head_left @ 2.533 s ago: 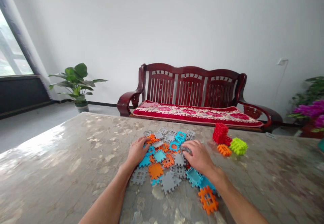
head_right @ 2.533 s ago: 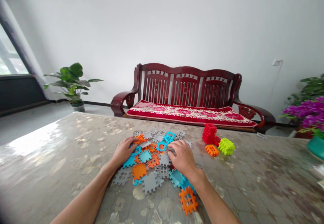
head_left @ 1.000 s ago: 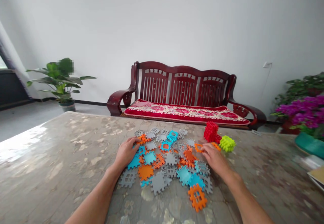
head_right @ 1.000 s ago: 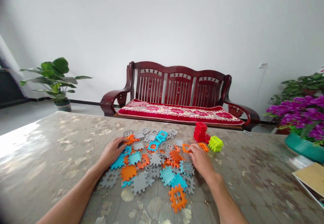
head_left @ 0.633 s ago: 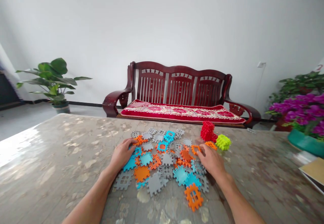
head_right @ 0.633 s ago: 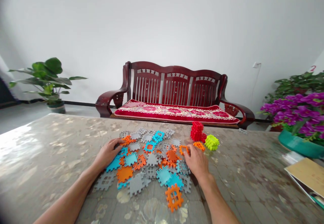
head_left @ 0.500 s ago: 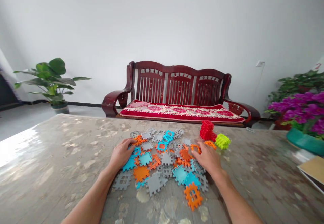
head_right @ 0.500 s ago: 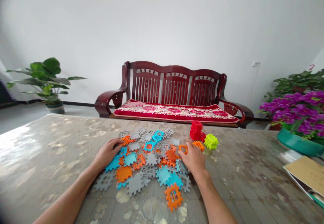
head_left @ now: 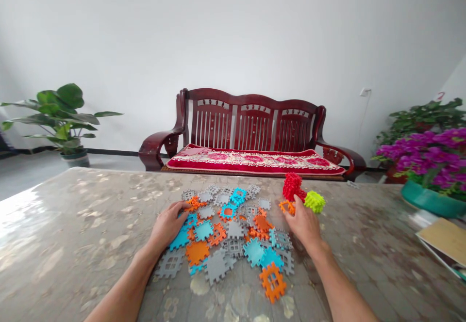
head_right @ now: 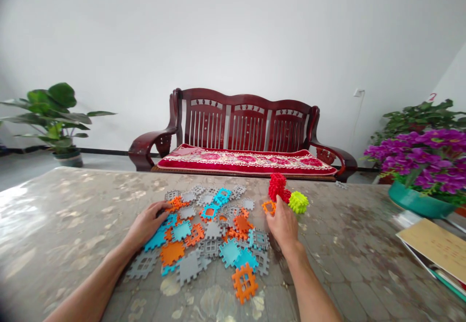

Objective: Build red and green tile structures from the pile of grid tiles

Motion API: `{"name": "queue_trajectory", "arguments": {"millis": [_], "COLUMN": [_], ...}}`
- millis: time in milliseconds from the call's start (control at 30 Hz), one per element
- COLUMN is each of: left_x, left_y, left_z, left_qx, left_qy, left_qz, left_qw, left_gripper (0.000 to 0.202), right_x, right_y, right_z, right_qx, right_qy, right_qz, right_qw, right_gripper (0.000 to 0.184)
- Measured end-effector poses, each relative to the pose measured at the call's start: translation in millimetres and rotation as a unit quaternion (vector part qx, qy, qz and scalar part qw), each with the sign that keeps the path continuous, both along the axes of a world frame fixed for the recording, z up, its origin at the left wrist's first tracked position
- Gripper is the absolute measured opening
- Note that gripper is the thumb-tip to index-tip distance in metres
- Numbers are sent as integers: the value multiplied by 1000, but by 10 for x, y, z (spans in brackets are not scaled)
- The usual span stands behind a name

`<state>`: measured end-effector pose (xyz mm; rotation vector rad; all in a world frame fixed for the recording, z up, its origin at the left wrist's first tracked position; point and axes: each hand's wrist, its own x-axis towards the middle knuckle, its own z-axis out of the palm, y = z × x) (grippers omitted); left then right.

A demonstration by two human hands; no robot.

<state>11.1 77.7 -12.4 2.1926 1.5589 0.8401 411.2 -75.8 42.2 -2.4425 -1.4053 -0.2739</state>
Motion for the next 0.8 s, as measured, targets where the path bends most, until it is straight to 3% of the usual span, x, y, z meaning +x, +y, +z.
{"name": "queue_trajectory", "arguments": {"millis": [300,800], "left_x": [-3,-8], "left_y": [11,16], "left_z": [-12,-7], "left_qx": [7,7], "left_qy": [0,3], "left_qz": [3,-4], "left_qw": [1000,1000], "left_gripper": [30,32], "right_x": [433,372], "right_y": [-5,-4], "right_z": [-101,-113], "right_qx": [40,-28], "right_qy": [19,56], "right_qz": [-64,-93], "right_qw": [997,994], "right_gripper": [62,69]}}
